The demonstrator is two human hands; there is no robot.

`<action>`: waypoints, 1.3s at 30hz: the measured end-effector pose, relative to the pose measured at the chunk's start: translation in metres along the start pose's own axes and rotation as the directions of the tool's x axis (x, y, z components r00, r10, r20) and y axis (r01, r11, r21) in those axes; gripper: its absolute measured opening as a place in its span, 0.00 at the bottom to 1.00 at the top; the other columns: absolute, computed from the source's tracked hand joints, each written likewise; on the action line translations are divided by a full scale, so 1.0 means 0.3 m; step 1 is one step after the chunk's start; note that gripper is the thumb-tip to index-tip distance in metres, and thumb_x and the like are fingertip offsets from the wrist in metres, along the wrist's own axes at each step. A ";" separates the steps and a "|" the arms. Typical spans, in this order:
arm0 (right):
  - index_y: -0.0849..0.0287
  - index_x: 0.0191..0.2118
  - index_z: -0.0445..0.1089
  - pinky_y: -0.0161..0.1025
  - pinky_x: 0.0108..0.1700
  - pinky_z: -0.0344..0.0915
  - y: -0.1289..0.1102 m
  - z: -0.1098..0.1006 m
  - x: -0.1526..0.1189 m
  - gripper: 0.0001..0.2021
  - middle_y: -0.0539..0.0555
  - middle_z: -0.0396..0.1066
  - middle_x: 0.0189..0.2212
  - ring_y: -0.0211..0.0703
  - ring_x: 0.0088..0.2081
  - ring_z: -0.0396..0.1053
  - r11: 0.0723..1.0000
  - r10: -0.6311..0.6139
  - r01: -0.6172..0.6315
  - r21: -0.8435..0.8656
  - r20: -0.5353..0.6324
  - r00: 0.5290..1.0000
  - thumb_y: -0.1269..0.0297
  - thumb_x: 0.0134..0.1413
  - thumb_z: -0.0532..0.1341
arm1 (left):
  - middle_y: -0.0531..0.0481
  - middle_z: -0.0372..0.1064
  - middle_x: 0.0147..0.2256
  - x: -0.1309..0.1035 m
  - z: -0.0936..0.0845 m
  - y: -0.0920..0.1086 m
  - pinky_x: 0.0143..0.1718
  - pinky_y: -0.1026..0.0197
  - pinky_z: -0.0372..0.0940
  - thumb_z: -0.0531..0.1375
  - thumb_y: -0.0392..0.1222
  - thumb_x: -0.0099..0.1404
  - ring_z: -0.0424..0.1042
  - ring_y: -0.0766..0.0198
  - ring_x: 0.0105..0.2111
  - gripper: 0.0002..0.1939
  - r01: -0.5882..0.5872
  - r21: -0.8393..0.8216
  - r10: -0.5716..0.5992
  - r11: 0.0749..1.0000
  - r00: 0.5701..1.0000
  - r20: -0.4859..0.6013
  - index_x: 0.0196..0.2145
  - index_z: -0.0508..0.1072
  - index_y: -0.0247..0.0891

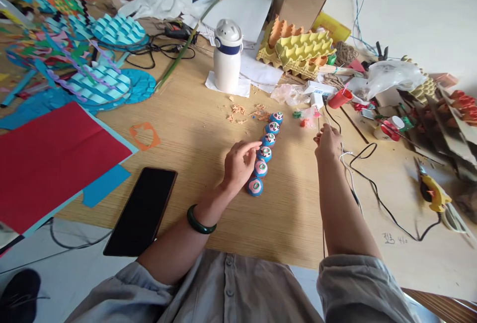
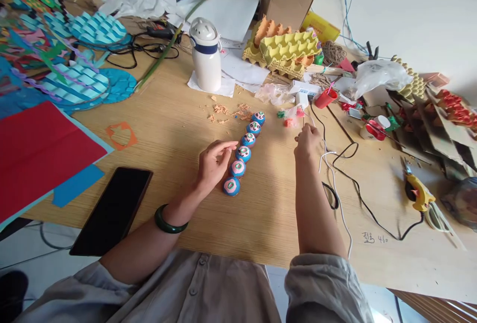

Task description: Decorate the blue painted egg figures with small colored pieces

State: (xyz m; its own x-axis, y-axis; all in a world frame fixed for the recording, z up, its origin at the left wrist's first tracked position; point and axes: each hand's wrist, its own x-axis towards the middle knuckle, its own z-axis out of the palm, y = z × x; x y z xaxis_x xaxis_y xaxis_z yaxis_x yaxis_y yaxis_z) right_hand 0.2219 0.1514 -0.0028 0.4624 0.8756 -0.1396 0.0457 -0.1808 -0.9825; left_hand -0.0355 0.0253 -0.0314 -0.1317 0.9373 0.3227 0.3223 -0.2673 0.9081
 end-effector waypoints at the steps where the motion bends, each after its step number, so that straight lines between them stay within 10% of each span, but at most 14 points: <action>1: 0.55 0.29 0.62 0.25 0.19 0.58 0.007 0.000 -0.042 0.08 0.42 0.59 0.19 0.28 0.19 0.57 0.999 -0.004 0.005 0.035 -0.033 0.999 0.71 0.56 0.60 | 0.46 0.81 0.42 0.000 -0.002 0.002 0.45 0.60 0.72 0.55 0.30 0.69 0.78 0.61 0.44 0.16 -0.005 0.010 0.006 1.000 1.000 -0.011 0.46 0.80 0.40; 7: 0.59 0.38 0.75 0.33 0.30 0.76 0.037 0.038 -0.358 0.15 0.52 0.80 0.35 0.33 0.27 0.73 0.945 -0.065 -0.017 0.327 0.238 0.969 0.62 0.44 0.75 | 0.48 0.82 0.40 0.002 -0.014 0.029 0.49 0.58 0.69 0.55 0.31 0.71 0.76 0.61 0.43 0.15 -0.164 0.119 0.175 0.979 0.981 -0.079 0.46 0.80 0.40; 11: 0.58 0.29 0.73 0.29 0.15 0.59 0.069 0.065 -0.473 0.17 0.45 0.71 0.20 0.28 0.15 0.61 0.961 -0.115 0.027 0.276 0.307 0.945 0.50 0.48 0.74 | 0.49 0.82 0.41 -0.003 -0.015 0.044 0.50 0.58 0.69 0.56 0.35 0.74 0.76 0.62 0.42 0.13 -0.293 0.143 0.305 0.945 0.950 -0.064 0.47 0.81 0.39; 14: 0.58 0.28 0.73 0.28 0.14 0.51 0.091 0.075 -0.502 0.16 0.41 0.65 0.15 0.26 0.13 0.54 0.956 -0.144 0.056 0.289 0.295 0.945 0.52 0.49 0.74 | 0.48 0.82 0.42 -0.009 -0.012 0.051 0.49 0.58 0.68 0.57 0.37 0.74 0.75 0.61 0.43 0.12 -0.356 0.140 0.361 0.924 0.932 -0.014 0.47 0.81 0.39; 24: 0.55 0.35 0.72 0.32 0.21 0.69 0.089 0.071 -0.567 0.10 0.43 0.74 0.21 0.32 0.17 0.68 0.925 -0.300 0.146 0.350 0.440 0.846 0.57 0.57 0.71 | 0.45 0.83 0.40 -0.010 0.013 0.047 0.50 0.56 0.71 0.65 0.43 0.70 0.77 0.59 0.44 0.09 -0.477 0.032 0.476 0.878 0.879 0.038 0.44 0.82 0.37; 39: 0.55 0.41 0.76 0.36 0.30 0.79 0.103 0.072 -0.576 0.07 0.46 0.77 0.26 0.36 0.24 0.76 0.927 -0.338 0.208 0.313 0.449 0.827 0.59 0.61 0.69 | 0.47 0.82 0.39 -0.025 0.004 0.068 0.47 0.60 0.71 0.65 0.41 0.70 0.77 0.61 0.42 0.06 -0.288 -0.015 0.289 0.957 0.957 0.040 0.41 0.82 0.40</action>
State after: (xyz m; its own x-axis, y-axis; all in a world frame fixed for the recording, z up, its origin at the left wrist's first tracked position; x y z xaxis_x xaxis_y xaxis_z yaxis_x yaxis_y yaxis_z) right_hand 0.1243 0.0043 -0.0119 -0.0309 0.9865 0.1607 -0.1387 0.1550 -0.9781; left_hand -0.0267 0.0130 -0.0157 0.0042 0.8283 0.5603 0.3328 -0.5295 0.7803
